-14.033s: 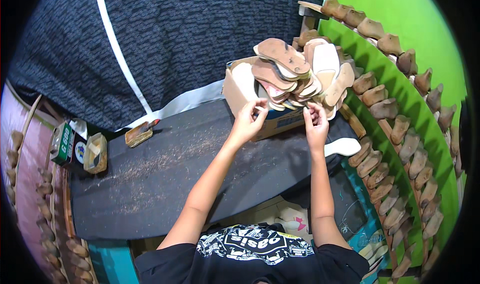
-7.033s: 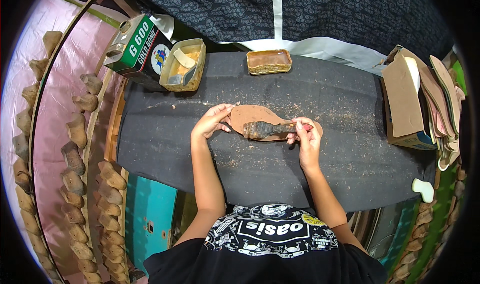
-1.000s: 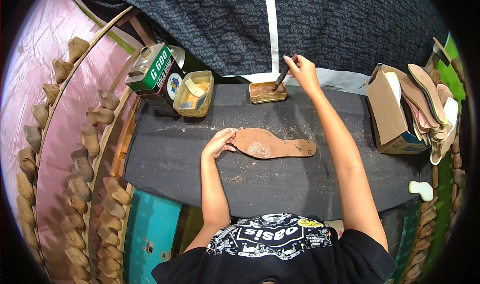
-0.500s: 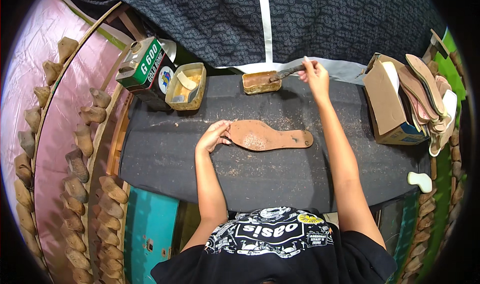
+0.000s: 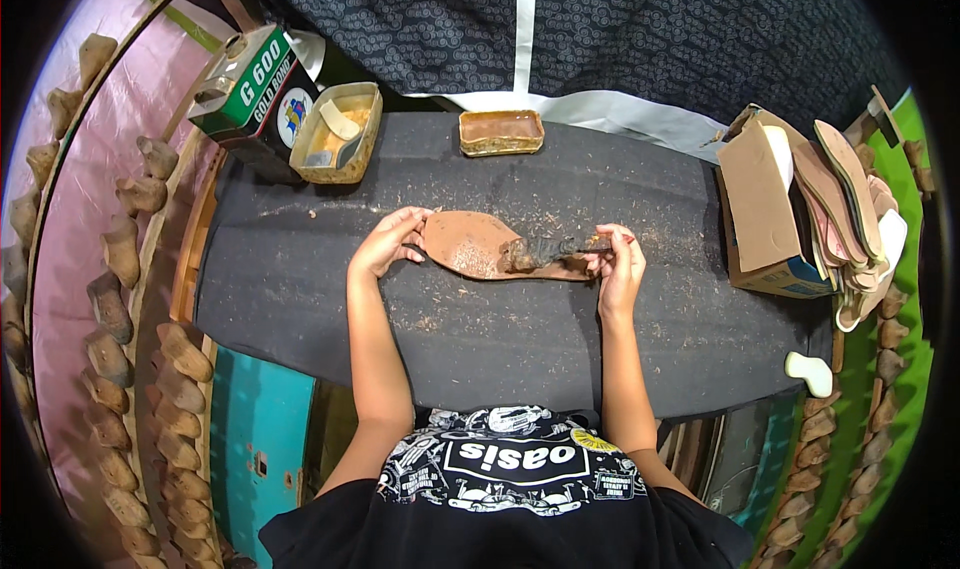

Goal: Apply adhesive glue to the bottom surface of various shoe soles using a brush.

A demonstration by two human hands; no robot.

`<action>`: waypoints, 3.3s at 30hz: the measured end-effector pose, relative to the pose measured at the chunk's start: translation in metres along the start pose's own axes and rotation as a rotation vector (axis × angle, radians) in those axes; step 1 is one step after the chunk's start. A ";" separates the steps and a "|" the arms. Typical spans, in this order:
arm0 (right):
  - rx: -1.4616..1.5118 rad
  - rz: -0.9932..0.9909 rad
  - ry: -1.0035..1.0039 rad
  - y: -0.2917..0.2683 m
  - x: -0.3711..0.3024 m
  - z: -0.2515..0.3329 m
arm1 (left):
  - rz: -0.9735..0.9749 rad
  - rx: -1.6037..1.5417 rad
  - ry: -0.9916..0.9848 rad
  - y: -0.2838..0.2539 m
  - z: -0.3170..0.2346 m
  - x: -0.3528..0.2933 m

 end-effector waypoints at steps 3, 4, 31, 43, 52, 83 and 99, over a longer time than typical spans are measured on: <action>0.009 -0.010 -0.009 -0.001 0.001 0.003 | 0.003 0.010 0.010 0.001 -0.004 -0.001; 0.040 -0.004 -0.038 0.000 0.001 0.005 | 0.011 0.016 0.013 0.002 -0.003 0.000; -0.121 0.003 -0.248 -0.005 0.001 0.024 | 0.005 0.012 0.007 0.000 -0.002 0.002; -0.073 -0.103 -0.242 -0.022 0.005 0.022 | 0.013 -0.002 0.010 0.000 0.000 0.005; -0.044 -0.241 -0.341 -0.053 0.011 0.038 | 0.020 0.006 0.001 0.001 -0.002 0.003; -0.148 -0.351 -0.407 -0.090 0.016 0.054 | 0.021 -0.006 0.014 0.002 -0.003 0.001; -0.199 -0.442 -0.392 -0.105 0.020 0.054 | 0.020 -0.001 0.023 0.005 -0.007 0.002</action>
Point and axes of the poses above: each hand's wrist, its own x-axis towards the middle knuckle, its own y-axis out of the palm, z = x × y, the point moved 10 cm from there along x, towards the middle knuckle
